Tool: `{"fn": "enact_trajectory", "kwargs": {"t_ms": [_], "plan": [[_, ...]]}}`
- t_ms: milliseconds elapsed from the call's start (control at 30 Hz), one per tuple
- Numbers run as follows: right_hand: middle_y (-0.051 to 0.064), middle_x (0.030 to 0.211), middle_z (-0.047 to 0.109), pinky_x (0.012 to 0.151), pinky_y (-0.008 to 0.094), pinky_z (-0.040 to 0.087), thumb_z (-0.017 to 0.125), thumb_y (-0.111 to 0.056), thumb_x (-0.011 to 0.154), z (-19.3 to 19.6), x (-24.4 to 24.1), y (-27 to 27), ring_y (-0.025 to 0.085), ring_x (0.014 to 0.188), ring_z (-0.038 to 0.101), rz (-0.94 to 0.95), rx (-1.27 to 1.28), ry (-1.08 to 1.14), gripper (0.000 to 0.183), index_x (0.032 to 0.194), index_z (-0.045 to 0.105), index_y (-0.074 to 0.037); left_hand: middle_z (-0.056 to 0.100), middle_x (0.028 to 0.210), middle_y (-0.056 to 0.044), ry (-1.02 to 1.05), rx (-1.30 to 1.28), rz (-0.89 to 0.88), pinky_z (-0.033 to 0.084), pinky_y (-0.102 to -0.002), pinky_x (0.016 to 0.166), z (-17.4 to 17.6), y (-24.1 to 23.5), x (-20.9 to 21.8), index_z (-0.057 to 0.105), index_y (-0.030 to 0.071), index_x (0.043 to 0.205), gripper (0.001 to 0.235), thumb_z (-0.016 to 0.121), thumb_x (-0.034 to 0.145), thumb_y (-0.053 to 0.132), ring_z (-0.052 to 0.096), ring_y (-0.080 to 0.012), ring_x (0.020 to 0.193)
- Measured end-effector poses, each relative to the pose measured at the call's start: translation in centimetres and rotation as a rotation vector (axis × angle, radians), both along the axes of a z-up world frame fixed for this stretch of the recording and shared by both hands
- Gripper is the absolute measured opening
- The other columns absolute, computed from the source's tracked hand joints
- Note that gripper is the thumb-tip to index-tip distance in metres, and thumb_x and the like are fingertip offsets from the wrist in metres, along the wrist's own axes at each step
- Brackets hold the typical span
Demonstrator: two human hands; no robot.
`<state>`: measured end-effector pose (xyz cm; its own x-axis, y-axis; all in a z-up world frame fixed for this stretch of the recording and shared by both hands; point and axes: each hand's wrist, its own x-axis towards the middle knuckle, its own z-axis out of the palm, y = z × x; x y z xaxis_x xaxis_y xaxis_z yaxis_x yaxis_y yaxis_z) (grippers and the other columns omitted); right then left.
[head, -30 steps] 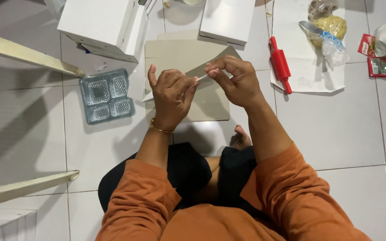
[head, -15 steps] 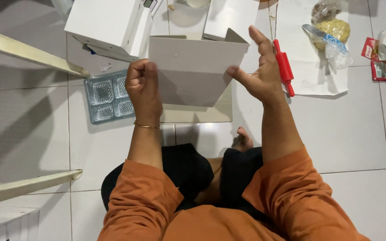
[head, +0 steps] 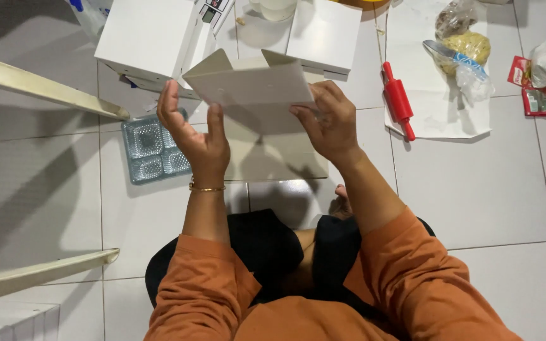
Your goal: The person sits on the floor and folds white cardboard pieces into box shapes. They manipulate the flaps and edges to form the structure, then place the assembled boxes on the floor.
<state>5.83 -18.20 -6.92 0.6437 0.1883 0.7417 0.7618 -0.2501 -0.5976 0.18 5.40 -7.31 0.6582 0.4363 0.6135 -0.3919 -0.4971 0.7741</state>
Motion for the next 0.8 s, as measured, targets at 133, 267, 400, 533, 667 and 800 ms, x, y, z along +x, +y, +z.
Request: {"fn": "enact_trajectory", "kwargs": {"t_ms": [133, 267, 400, 533, 667, 800], "plan": [[0.007, 0.106, 0.067, 0.085, 0.036, 0.062, 0.069, -0.012, 0.096, -0.4, -0.4, 0.5, 0.026, 0.101, 0.069, -0.244, -0.148, -0.347, 0.025, 0.117, 0.082, -0.014, 0.043, 0.152, -0.010, 0.009, 0.178, -0.068, -0.006, -0.079, 0.110, 4.2, -1.4, -1.7, 0.060, 0.016, 0.137, 0.068, 0.050, 0.098, 0.070, 0.027, -0.0360, 0.150], [0.009, 0.128, 0.063, 0.114, 0.053, 0.027, 0.071, -0.019, 0.102, -1.4, -0.2, 0.4, 0.033, 0.132, 0.052, -0.406, -0.341, -0.549, 0.026, 0.124, 0.081, -0.029, 0.065, 0.118, -0.003, 0.188, 0.217, -0.226, 0.000, -0.069, 0.114, 4.8, -1.5, -2.0, 0.067, 0.015, 0.116, 0.058, 0.066, 0.090, 0.068, 0.054, -0.0332, 0.131], [0.006, 0.140, 0.059, 0.124, 0.054, 0.008, 0.074, -0.029, 0.100, -2.0, -0.2, 0.9, 0.034, 0.149, 0.035, -0.473, -0.325, -0.603, 0.020, 0.118, 0.081, -0.037, 0.071, 0.096, -0.001, 0.368, 0.112, -0.295, 0.013, -0.076, 0.110, 4.2, -1.6, -2.1, 0.067, 0.014, 0.107, 0.049, 0.082, 0.086, 0.055, 0.069, -0.0272, 0.099], [0.010, 0.143, 0.059, 0.126, 0.056, 0.004, 0.076, -0.033, 0.098, -3.3, 1.0, 0.5, 0.039, 0.150, 0.033, -0.483, -0.299, -0.637, 0.028, 0.126, 0.077, -0.036, 0.059, 0.071, -0.006, 0.231, 0.084, -0.398, 0.044, -0.051, 0.091, 4.5, -2.2, -1.8, 0.059, 0.011, 0.077, 0.032, 0.077, 0.095, 0.028, 0.065, -0.0371, 0.076], [0.016, 0.152, 0.043, 0.119, 0.059, 0.017, 0.079, -0.054, 0.097, -4.2, 1.3, -0.4, 0.044, 0.147, 0.030, -0.578, -0.270, -0.351, 0.057, 0.140, 0.065, -0.020, 0.067, 0.082, 0.001, 0.342, -0.536, -0.498, 0.055, -0.032, 0.085, 4.0, -4.3, -2.2, 0.063, 0.008, 0.101, 0.009, 0.069, 0.100, 0.015, 0.064, -0.0065, 0.080], [0.007, 0.143, 0.041, 0.094, 0.045, 0.054, 0.069, -0.043, 0.101, -1.4, -0.8, 0.3, 0.026, 0.132, 0.054, -0.335, -0.002, 0.413, 0.045, 0.138, 0.057, -0.019, 0.074, 0.119, -0.012, 0.369, -0.911, -0.444, 0.057, -0.032, 0.101, -0.5, -6.0, -1.4, 0.065, 0.002, 0.123, 0.031, 0.071, 0.095, 0.012, 0.069, -0.0208, 0.113]]}}
